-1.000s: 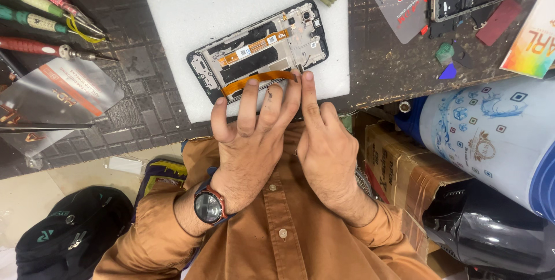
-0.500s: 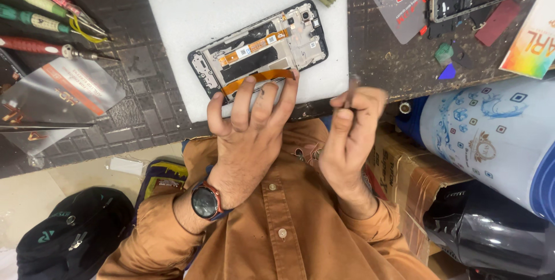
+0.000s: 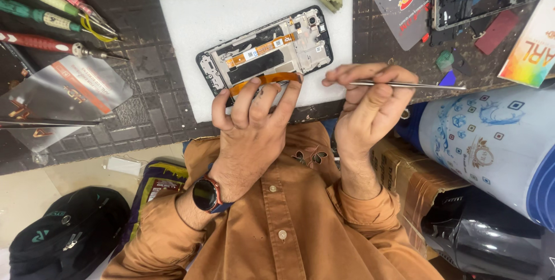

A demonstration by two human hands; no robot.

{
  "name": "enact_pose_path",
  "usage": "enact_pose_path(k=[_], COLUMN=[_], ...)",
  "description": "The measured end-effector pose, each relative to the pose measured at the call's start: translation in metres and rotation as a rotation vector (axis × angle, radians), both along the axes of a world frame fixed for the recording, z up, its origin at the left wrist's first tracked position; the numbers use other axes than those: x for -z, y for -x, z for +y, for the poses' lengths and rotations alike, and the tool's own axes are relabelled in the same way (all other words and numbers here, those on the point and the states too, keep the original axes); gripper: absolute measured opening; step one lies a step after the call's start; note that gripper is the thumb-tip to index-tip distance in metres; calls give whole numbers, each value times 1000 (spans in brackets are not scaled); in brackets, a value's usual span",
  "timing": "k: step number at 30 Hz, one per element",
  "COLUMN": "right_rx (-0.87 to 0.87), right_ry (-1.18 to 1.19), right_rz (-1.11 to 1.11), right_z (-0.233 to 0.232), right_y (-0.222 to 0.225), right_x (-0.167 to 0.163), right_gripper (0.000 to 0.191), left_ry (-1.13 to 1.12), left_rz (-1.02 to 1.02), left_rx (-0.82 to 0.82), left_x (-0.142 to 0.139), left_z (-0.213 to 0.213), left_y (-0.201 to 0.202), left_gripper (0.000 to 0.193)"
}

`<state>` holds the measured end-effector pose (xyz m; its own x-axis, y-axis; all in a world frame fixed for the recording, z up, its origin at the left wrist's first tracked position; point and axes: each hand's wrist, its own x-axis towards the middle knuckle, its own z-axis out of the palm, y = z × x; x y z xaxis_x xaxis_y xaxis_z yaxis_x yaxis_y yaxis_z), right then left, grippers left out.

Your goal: The person uses tweezers to carefully remove a black internal component from a disassembled smartphone. They then place a new battery into the phone's chassis and reposition the removed component over the battery area.

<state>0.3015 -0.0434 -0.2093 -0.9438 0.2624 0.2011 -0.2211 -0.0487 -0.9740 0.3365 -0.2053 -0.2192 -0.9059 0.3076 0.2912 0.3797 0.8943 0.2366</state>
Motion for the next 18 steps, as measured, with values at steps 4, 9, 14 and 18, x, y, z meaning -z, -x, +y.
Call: enact_pose_path(k=[4, 9, 14, 18], right_rx=[41, 23, -10, 0], right_ry=[94, 170, 208, 209], right_rz=[1, -19, -61, -90], right_z=[-29, -65, -22, -3], right_y=[-36, -42, 16, 19], right_x=[9, -58, -207, -220], right_gripper=[31, 29, 29, 28], left_ry=[-10, -32, 4, 88], left_rz=[30, 60, 23, -10], left_rx=[4, -11, -15, 3], left_x=[14, -57, -218, -235], left_z=[-28, -64, -46, -26], left_y=[-39, -41, 28, 35], left_gripper=[40, 41, 38, 36])
